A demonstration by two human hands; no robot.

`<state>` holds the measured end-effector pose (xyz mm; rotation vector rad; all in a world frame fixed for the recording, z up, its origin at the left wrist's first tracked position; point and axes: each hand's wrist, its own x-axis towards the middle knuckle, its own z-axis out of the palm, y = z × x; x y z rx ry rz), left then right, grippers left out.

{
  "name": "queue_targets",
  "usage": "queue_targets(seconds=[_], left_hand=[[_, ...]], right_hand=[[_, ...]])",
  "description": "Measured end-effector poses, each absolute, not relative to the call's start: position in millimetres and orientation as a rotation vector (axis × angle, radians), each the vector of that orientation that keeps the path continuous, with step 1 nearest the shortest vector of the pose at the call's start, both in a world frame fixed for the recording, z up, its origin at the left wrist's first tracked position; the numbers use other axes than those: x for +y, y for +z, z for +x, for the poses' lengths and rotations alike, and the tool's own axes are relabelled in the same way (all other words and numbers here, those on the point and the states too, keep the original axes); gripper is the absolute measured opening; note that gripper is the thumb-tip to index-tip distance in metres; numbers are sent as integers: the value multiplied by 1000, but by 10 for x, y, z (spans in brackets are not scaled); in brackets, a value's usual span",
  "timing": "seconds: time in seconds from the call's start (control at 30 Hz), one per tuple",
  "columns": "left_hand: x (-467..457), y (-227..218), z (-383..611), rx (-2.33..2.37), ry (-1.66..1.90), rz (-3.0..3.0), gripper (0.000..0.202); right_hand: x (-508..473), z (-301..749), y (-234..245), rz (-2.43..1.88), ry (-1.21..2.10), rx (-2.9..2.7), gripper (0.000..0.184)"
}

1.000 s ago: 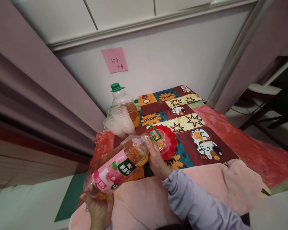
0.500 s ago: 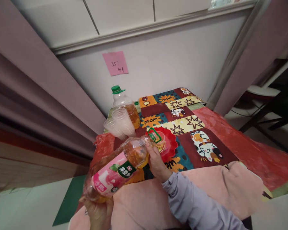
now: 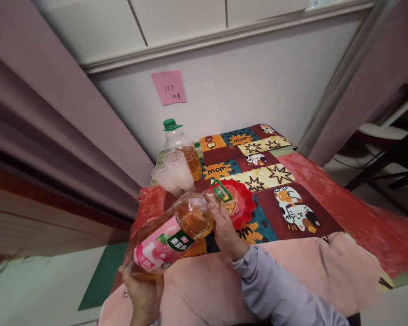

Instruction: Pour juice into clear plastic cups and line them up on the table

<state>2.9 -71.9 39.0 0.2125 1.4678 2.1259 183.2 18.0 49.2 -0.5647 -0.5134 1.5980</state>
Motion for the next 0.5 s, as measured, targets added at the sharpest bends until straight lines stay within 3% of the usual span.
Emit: queue_targets(seconds=[0.27,0.5], left_hand=[[-774,219,44,1450,2064,337,88],[-842,317,-40,1427,2129,526,86]], right_hand=[[103,1973,578,-632,1530,-736,47],[54,2031,660,-599,1542,-830,51]])
